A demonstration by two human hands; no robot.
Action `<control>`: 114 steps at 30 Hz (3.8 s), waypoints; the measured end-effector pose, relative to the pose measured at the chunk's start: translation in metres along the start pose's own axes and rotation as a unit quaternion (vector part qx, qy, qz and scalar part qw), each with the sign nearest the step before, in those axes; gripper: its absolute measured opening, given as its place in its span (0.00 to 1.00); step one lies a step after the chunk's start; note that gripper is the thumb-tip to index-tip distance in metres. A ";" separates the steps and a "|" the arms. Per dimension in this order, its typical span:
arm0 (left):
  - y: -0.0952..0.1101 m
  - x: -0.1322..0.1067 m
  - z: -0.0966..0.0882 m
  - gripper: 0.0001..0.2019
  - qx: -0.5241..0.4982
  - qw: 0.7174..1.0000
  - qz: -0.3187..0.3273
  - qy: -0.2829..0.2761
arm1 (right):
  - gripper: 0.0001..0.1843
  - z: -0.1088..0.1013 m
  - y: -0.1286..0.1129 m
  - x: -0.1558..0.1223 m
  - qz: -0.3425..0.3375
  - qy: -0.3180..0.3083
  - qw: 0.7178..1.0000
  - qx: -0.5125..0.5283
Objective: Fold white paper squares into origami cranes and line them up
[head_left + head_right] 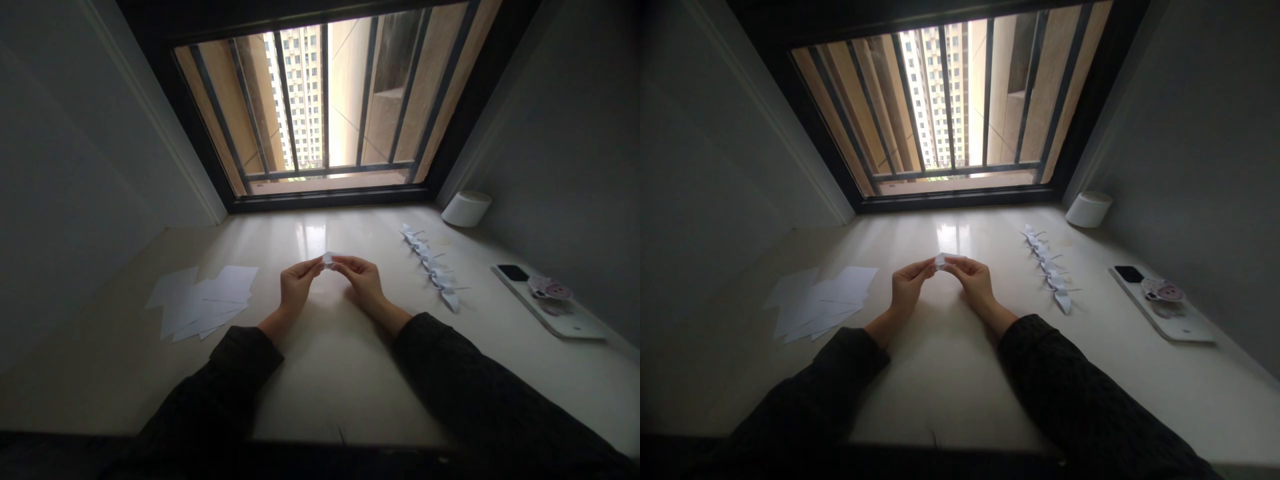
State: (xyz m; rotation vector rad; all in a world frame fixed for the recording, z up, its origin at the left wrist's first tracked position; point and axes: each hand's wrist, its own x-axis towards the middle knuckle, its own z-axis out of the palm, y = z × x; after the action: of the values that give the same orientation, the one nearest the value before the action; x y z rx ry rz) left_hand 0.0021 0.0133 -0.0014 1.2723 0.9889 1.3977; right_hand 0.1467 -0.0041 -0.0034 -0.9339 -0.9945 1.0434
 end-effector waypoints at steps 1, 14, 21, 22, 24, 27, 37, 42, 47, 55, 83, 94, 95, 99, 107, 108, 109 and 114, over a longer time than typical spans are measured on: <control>0.000 0.000 0.000 0.15 -0.001 1.000 0.001 -0.001 | 0.15 0.000 -0.001 0.000 0.004 0.000 1.000 0.002; 0.005 -0.001 0.005 0.15 -0.025 0.999 -0.025 0.004 | 0.12 0.000 0.002 0.002 0.005 0.018 0.999 0.027; 0.003 0.000 0.003 0.15 -0.022 0.999 -0.019 -0.020 | 0.12 0.000 0.000 0.001 0.008 0.022 0.999 0.035; 0.003 0.000 0.003 0.16 -0.019 0.999 -0.013 -0.026 | 0.12 -0.001 0.000 0.002 0.007 0.021 0.999 0.034; 0.003 0.000 0.002 0.17 -0.012 0.999 -0.002 -0.034 | 0.12 -0.003 0.001 0.003 0.004 0.022 0.999 0.031; 0.001 0.001 0.000 0.16 -0.002 0.999 0.002 -0.032 | 0.12 -0.005 0.001 0.005 0.000 0.019 0.999 0.031; 0.000 0.000 0.001 0.15 -0.037 0.998 -0.039 -0.012 | 0.13 -0.003 0.004 0.005 0.009 0.019 0.999 0.045; 0.001 0.000 0.001 0.15 -0.041 0.998 -0.041 -0.022 | 0.12 -0.002 0.003 0.004 0.013 0.020 0.998 0.055; -0.001 -0.001 0.001 0.16 -0.039 0.998 -0.042 -0.026 | 0.13 -0.003 0.004 0.005 0.008 0.035 0.997 0.068; 0.000 0.000 0.001 0.17 -0.032 0.998 -0.032 -0.044 | 0.15 -0.005 0.006 0.006 0.014 0.040 0.997 0.063; 0.004 -0.001 0.002 0.26 -0.078 0.988 -0.105 -0.079 | 0.14 -0.002 0.002 0.004 0.012 0.033 0.998 0.055; 0.000 0.001 0.000 0.27 -0.115 0.975 -0.156 -0.111 | 0.12 -0.006 0.006 0.007 -0.006 0.062 0.998 0.006; 0.000 0.001 0.001 0.27 -0.115 0.975 -0.156 -0.108 | 0.12 -0.005 0.006 0.007 -0.008 0.060 0.998 0.006; 0.000 -0.002 0.003 0.27 -0.078 0.983 -0.125 -0.106 | 0.11 -0.006 0.007 0.008 -0.025 0.057 0.998 -0.006; 0.002 -0.003 0.000 0.31 0.052 0.989 -0.031 -0.138 | 0.18 -0.018 0.013 0.012 -0.099 0.054 0.987 -0.118; 0.003 -0.003 -0.001 0.29 0.059 0.988 -0.029 -0.137 | 0.18 -0.019 0.012 0.011 -0.110 0.032 0.982 -0.149; 0.003 -0.002 -0.001 0.27 0.064 0.989 -0.028 -0.134 | 0.18 -0.018 0.010 0.009 -0.124 0.004 0.975 -0.183; 0.002 -0.001 -0.003 0.24 0.083 0.987 -0.014 -0.136 | 0.16 -0.015 0.000 0.002 -0.210 -0.113 0.920 -0.311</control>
State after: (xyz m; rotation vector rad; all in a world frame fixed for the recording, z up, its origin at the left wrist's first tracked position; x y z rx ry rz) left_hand -0.0008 0.0121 -0.0001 1.5199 0.9436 1.1005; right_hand 0.1614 -0.0047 -0.0071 -1.0511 -1.6937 0.4703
